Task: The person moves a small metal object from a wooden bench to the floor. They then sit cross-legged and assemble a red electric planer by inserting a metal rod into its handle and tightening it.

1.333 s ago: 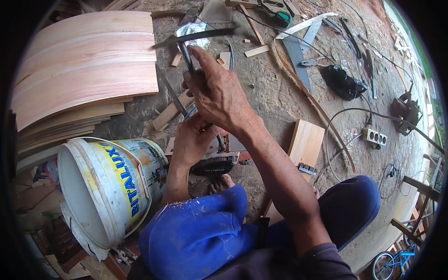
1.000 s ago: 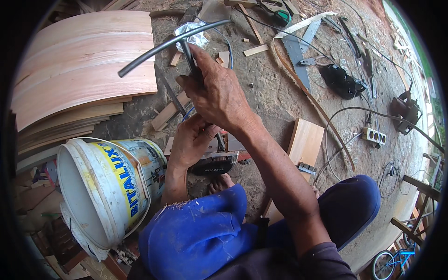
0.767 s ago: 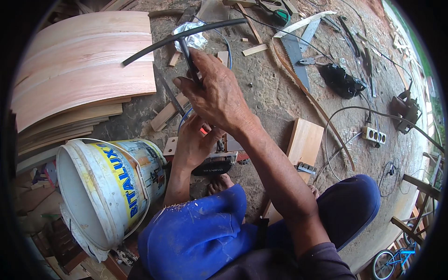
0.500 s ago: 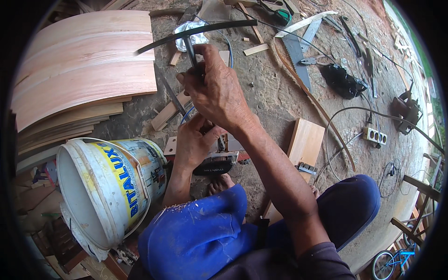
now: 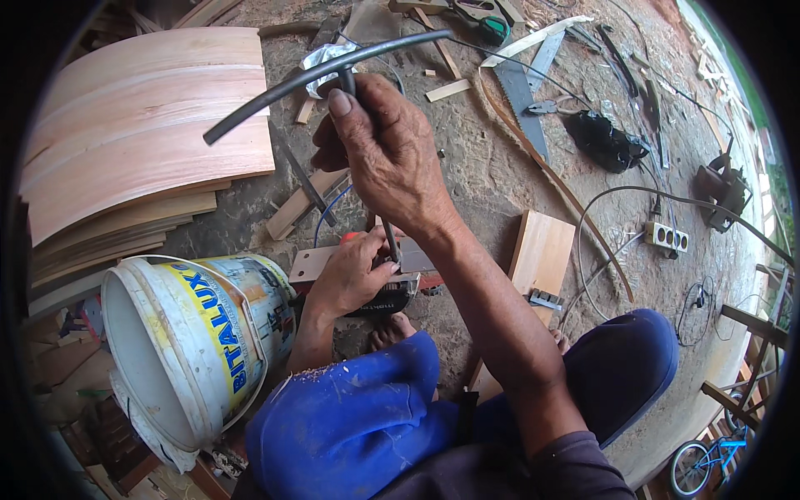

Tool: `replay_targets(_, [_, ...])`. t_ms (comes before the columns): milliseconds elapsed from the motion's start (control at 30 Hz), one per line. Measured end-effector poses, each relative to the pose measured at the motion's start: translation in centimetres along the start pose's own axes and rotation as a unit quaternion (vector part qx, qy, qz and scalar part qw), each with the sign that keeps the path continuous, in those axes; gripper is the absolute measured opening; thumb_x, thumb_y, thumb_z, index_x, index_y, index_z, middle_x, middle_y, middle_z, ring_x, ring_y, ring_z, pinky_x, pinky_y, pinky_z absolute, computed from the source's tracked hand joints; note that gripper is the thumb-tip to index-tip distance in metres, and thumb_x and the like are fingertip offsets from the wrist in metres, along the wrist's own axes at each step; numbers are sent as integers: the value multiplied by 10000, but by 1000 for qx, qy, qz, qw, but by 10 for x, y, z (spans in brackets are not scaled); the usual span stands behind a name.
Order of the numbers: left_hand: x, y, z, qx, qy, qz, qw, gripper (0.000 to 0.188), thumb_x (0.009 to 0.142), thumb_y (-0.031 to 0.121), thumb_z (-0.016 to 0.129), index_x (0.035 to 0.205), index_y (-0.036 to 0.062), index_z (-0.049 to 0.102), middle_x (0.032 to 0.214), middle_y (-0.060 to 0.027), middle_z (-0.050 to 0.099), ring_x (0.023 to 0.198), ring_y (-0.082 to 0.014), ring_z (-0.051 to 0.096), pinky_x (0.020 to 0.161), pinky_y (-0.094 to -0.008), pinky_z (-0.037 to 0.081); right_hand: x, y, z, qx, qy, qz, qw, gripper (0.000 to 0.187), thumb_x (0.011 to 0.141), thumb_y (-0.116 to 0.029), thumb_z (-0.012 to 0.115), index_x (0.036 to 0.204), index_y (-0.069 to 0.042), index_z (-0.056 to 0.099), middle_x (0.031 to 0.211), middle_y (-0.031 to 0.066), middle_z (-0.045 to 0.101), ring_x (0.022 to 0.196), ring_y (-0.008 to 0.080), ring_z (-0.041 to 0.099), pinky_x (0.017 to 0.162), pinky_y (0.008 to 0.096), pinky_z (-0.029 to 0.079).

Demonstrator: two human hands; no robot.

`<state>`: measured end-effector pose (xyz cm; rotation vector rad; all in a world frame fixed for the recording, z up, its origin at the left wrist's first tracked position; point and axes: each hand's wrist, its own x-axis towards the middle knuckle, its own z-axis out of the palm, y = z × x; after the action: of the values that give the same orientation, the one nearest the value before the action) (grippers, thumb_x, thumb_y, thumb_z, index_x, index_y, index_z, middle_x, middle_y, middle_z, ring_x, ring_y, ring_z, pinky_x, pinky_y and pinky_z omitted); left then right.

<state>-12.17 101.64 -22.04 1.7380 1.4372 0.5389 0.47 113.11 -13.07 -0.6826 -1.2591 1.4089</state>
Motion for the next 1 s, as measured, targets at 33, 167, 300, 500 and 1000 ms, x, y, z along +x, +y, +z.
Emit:
replay_targets(33, [1, -2, 3, -12, 6, -2, 1000, 239, 893, 106, 643, 1122, 46, 610, 930, -147, 697, 941, -334, 679, 849, -452, 507, 1, -2, -3, -13, 16, 3, 1000, 366, 1079, -299, 524, 1276, 5, 572, 894, 92, 685, 753, 185, 732, 681, 299, 618])
replay_targets(167, [8, -8, 6, -33, 1, -11, 999, 288, 897, 85, 629, 1176, 38, 580, 895, -148, 692, 875, -346, 686, 803, -449, 514, 4, -11, -17, -32, 54, -57, 996, 367, 1095, -272, 487, 1294, 24, 574, 850, 84, 682, 707, 159, 705, 665, 299, 609])
replay_targets(300, [28, -13, 3, -29, 16, -6, 999, 293, 912, 88, 609, 1192, 17, 558, 882, -166, 686, 873, -353, 693, 795, -449, 516, 7, -14, -30, 19, 113, -76, 990, 340, 1066, -283, 558, 1225, 7, 636, 849, 62, 689, 738, 128, 697, 646, 292, 617])
replay_targets(500, [51, -23, -4, 52, -52, -36, 997, 249, 967, 115, 495, 1189, 12, 543, 908, -184, 697, 921, -380, 691, 820, -485, 517, 10, -8, -62, -40, 149, -78, 985, 292, 1078, -241, 534, 1214, 13, 578, 835, 71, 681, 710, 136, 703, 628, 275, 597])
replay_targets(1000, [53, -23, 1, 129, -121, -53, 983, 196, 951, 92, 433, 1089, 19, 551, 901, -205, 686, 955, -400, 667, 842, -502, 503, -4, 11, -107, -42, 233, -18, 971, 274, 1080, -278, 534, 1128, -16, 598, 804, 42, 654, 662, 120, 676, 590, 253, 556])
